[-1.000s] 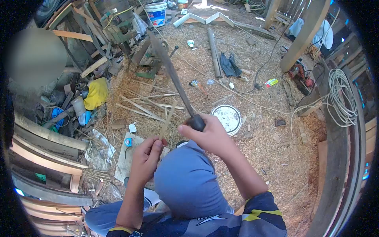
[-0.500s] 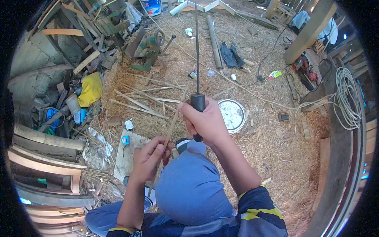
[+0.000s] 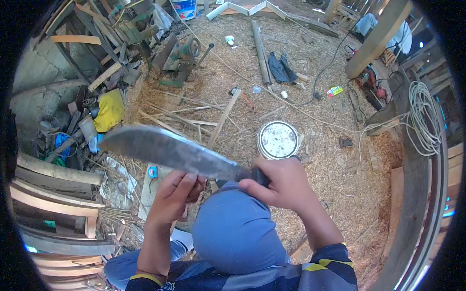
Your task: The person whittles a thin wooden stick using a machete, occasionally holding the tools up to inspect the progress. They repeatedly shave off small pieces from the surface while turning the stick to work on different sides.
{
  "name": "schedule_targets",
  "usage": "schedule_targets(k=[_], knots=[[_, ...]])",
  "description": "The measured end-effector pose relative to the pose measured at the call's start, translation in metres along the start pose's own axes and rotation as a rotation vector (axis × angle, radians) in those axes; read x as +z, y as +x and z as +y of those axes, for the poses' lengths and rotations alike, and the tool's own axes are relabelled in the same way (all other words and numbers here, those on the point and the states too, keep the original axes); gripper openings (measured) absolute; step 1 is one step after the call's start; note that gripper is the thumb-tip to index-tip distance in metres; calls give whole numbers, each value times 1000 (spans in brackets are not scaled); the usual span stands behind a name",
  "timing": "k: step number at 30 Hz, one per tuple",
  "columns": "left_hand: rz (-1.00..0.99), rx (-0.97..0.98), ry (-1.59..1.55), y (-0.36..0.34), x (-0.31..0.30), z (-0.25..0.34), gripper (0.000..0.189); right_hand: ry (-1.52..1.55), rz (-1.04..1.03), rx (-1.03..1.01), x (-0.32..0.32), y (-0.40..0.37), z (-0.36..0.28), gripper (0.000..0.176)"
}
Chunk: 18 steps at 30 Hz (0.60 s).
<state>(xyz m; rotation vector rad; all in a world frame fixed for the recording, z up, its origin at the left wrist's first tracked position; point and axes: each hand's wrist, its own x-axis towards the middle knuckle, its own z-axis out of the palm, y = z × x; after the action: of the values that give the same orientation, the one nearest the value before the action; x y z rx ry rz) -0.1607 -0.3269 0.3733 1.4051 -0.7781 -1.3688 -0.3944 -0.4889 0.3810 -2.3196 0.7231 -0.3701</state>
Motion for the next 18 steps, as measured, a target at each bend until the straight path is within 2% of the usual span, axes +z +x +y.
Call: schedule_targets(k=[4, 7, 10, 13, 15, 18], knots=[[82, -93, 119, -13, 7, 18, 21, -154, -37, -120, -7, 2, -7, 51], [163, 54, 310, -27, 7, 16, 22, -157, -34, -200, -16, 6, -12, 50], [204, 31, 308, -36, 18, 31, 20, -195, -41, -246, -20, 7, -18, 49], [53, 112, 343, -34, 15, 30, 22, -250, -41, -287, -19, 11, -24, 47], [50, 117, 312, -37, 17, 29, 24, -270, -19, -319, -16, 11, -22, 45], [68, 249, 418, -37, 20, 23, 23, -303, 13, -326, -15, 9, -23, 44]])
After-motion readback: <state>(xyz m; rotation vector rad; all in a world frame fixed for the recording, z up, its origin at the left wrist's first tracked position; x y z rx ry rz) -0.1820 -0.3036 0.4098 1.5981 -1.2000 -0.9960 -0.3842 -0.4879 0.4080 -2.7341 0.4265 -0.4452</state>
